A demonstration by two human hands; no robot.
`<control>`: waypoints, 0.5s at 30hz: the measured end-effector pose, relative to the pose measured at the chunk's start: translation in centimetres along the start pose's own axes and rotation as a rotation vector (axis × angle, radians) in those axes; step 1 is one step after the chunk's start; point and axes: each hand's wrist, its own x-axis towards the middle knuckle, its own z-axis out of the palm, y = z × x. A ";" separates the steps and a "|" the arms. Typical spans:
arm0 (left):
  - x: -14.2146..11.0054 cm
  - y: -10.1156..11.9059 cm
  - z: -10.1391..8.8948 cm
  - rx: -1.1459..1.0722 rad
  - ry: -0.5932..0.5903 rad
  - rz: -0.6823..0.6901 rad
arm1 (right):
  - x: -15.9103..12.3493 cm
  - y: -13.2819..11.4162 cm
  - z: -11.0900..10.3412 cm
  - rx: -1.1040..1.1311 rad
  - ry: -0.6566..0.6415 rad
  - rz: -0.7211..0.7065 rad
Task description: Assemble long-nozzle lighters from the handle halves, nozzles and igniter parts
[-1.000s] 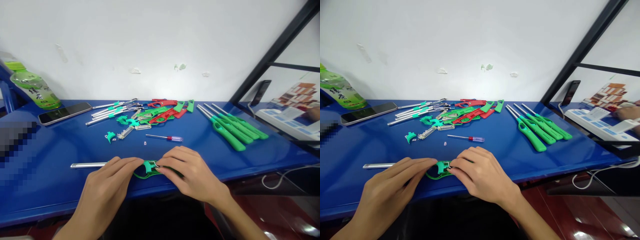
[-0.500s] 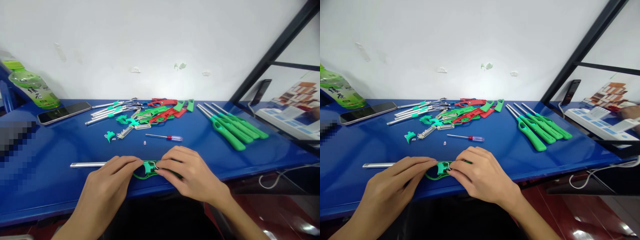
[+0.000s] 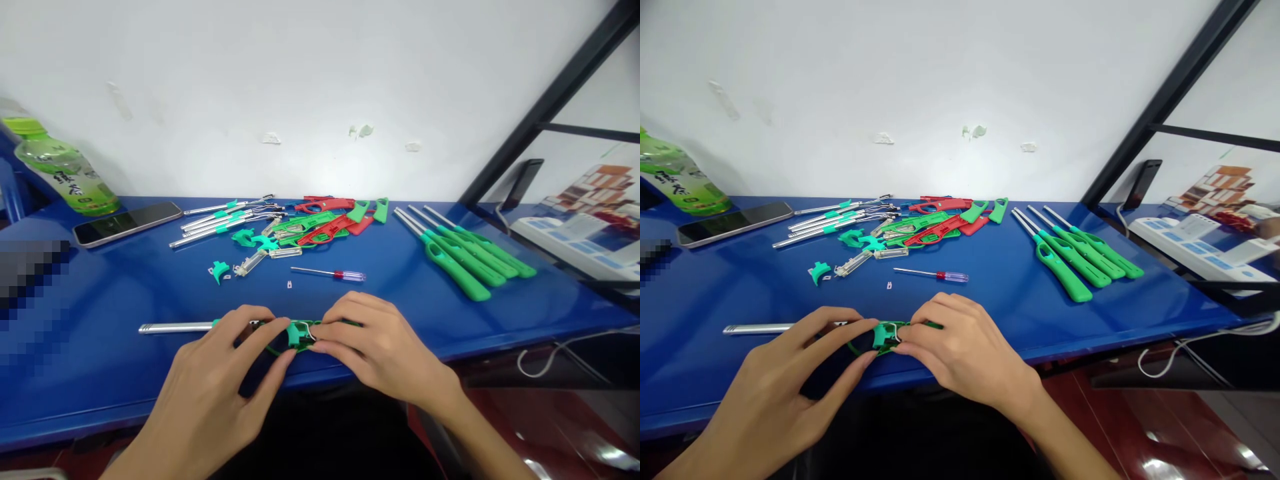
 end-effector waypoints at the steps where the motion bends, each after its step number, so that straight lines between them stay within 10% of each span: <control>1: 0.0 0.0 0.0 0.005 0.000 0.005 | 0.0 0.0 0.0 0.001 -0.001 -0.002; 15: 0.1 -0.2 0.2 -0.009 -0.016 0.000 | 0.1 -0.3 -0.3 0.003 -0.035 0.000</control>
